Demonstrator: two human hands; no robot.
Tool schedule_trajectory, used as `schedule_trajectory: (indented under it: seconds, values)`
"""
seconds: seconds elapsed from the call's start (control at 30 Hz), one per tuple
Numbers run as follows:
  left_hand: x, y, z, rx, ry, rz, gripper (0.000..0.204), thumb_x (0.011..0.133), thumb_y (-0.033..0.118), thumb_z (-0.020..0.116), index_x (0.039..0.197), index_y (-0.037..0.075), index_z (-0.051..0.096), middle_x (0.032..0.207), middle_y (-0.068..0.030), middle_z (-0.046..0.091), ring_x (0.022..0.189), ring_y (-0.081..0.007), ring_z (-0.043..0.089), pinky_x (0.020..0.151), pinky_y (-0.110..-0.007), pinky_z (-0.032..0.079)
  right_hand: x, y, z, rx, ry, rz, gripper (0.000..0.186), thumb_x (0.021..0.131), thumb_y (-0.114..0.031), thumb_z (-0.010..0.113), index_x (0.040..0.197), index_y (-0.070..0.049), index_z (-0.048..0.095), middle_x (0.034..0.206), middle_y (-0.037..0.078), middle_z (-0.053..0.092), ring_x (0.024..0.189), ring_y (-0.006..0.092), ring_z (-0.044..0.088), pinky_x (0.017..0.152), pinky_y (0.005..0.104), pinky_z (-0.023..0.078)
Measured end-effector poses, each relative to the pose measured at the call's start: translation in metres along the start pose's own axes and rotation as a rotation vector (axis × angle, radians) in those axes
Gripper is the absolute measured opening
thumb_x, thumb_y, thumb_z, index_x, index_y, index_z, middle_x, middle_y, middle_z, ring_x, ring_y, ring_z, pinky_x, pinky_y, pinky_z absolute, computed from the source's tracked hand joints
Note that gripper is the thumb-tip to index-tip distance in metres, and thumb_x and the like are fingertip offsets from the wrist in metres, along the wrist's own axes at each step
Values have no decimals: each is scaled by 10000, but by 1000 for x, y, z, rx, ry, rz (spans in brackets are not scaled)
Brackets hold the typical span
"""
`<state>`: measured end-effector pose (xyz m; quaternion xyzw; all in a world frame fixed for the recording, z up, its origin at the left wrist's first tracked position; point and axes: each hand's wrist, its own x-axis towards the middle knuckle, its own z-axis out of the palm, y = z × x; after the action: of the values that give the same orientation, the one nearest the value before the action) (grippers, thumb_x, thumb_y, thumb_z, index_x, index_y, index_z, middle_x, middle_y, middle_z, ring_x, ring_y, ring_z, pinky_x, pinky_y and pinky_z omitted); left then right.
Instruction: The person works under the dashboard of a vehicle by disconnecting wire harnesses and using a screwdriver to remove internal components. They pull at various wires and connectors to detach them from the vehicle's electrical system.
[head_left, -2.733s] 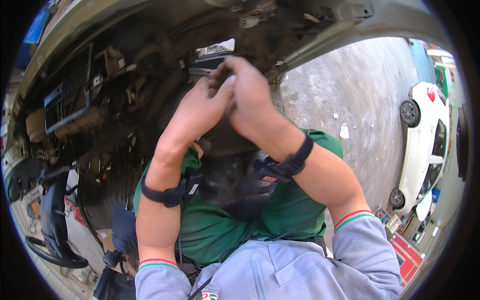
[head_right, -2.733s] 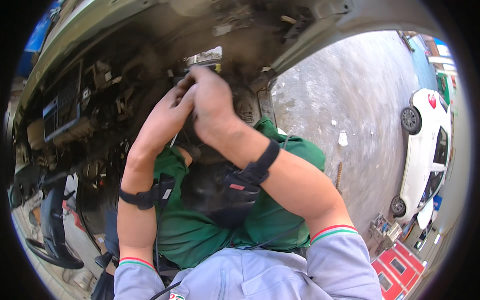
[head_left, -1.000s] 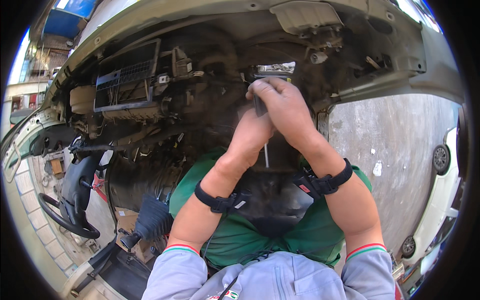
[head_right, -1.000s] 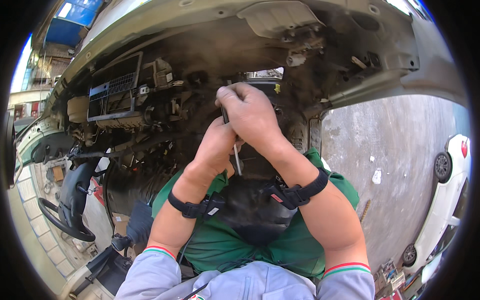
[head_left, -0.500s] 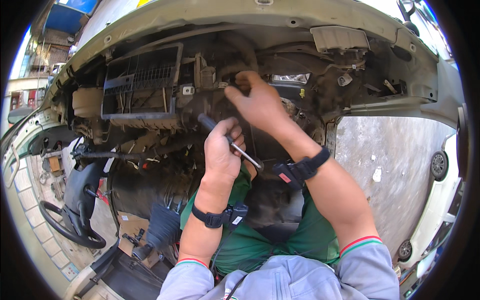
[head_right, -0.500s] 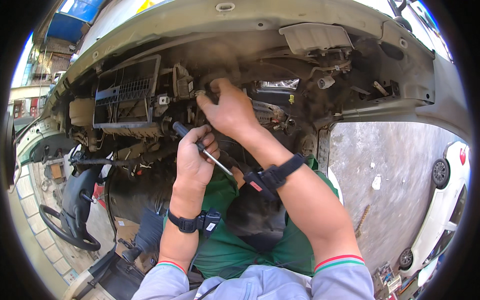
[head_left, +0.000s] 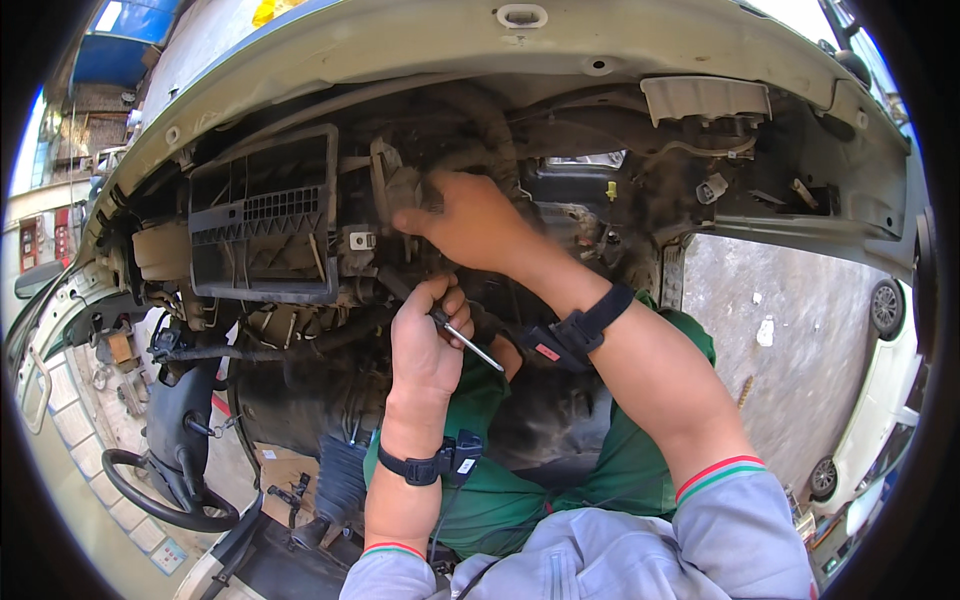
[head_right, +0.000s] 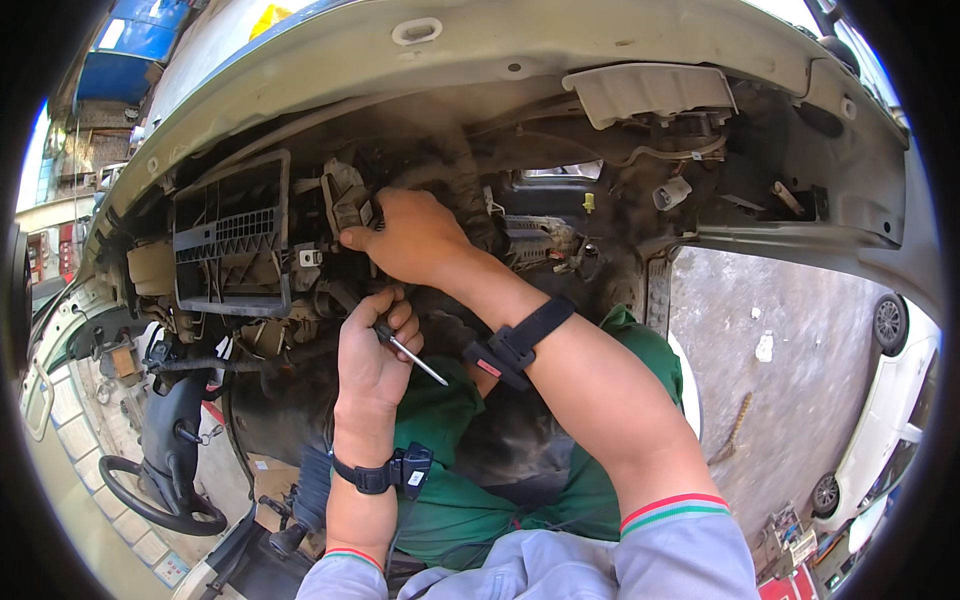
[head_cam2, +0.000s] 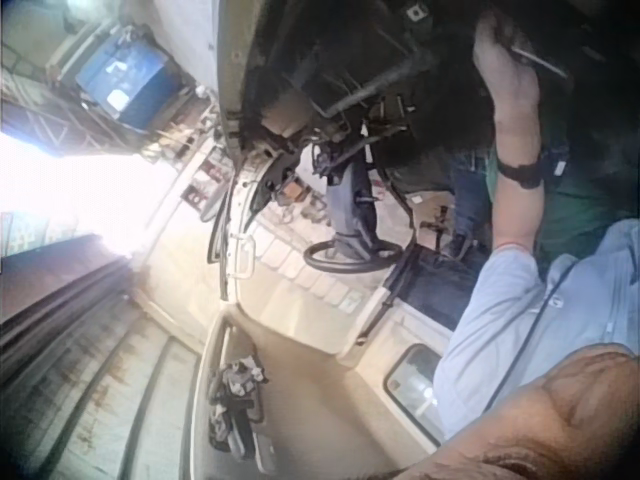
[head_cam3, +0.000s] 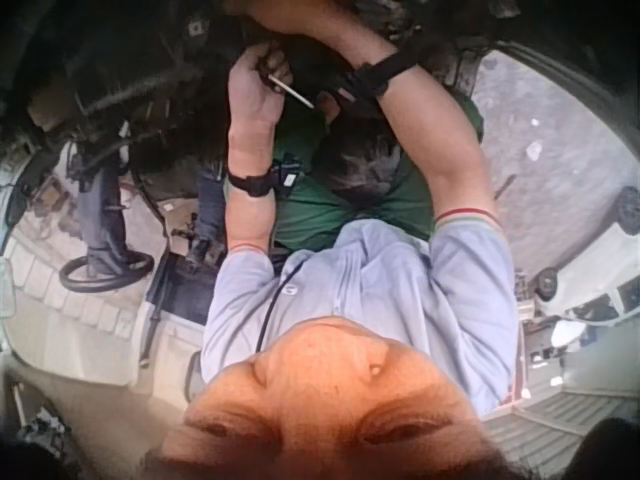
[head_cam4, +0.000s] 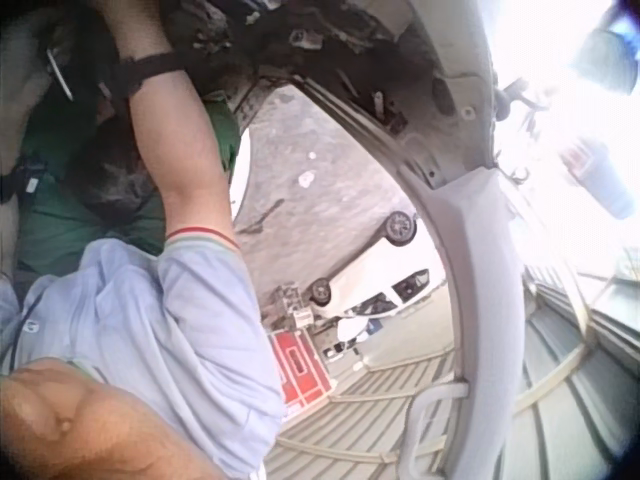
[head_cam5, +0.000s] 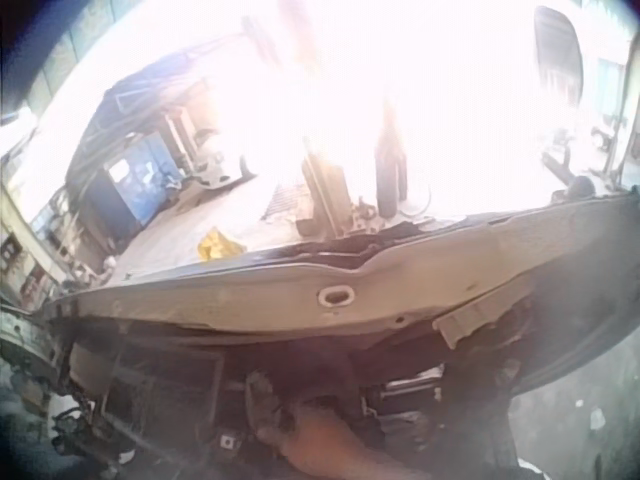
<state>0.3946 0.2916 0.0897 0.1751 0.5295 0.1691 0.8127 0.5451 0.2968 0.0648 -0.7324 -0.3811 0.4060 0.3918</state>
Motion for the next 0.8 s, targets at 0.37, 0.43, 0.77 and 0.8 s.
schedule_trajectory:
  seconds: [0.37, 0.43, 0.77, 0.8]
  values:
    - [9, -2, 16, 53, 42, 37, 73, 904, 135, 512, 869, 74, 528, 668, 2, 434, 571, -113, 398, 486, -250, 295, -10, 10, -2, 98, -79, 25, 533, 845, -411, 674, 1138, 25, 585, 938, 249, 678, 928, 408, 655, 814, 467, 515]
    - [11, -5, 19, 210, 69, 78, 72, 909, 121, 511, 857, 74, 527, 696, 2, 466, 590, -105, 425, 491, -245, 301, -18, 22, -1, 116, -38, -39, 533, 852, -408, 664, 1152, 24, 575, 922, 250, 678, 916, 407, 659, 804, 466, 517]
    - [33, -23, 28, 1288, -149, 286, 224, 907, 87, 592, 1080, -52, 615, 892, -55, 672, 848, -113, 579, 736, -265, 463, -45, 51, -58, 13, -299, -97, 380, 900, -362, 603, 948, 8, 674, 858, 217, 680, 852, 402, 653, 753, 459, 505]
    - [35, -24, 33, 1354, -171, 212, 208, 900, 92, 604, 1053, -47, 626, 883, -44, 670, 835, -103, 569, 718, -262, 458, -43, 56, -61, -54, -273, -88, 385, 900, -366, 601, 918, 12, 674, 842, 222, 675, 840, 407, 648, 743, 472, 501]
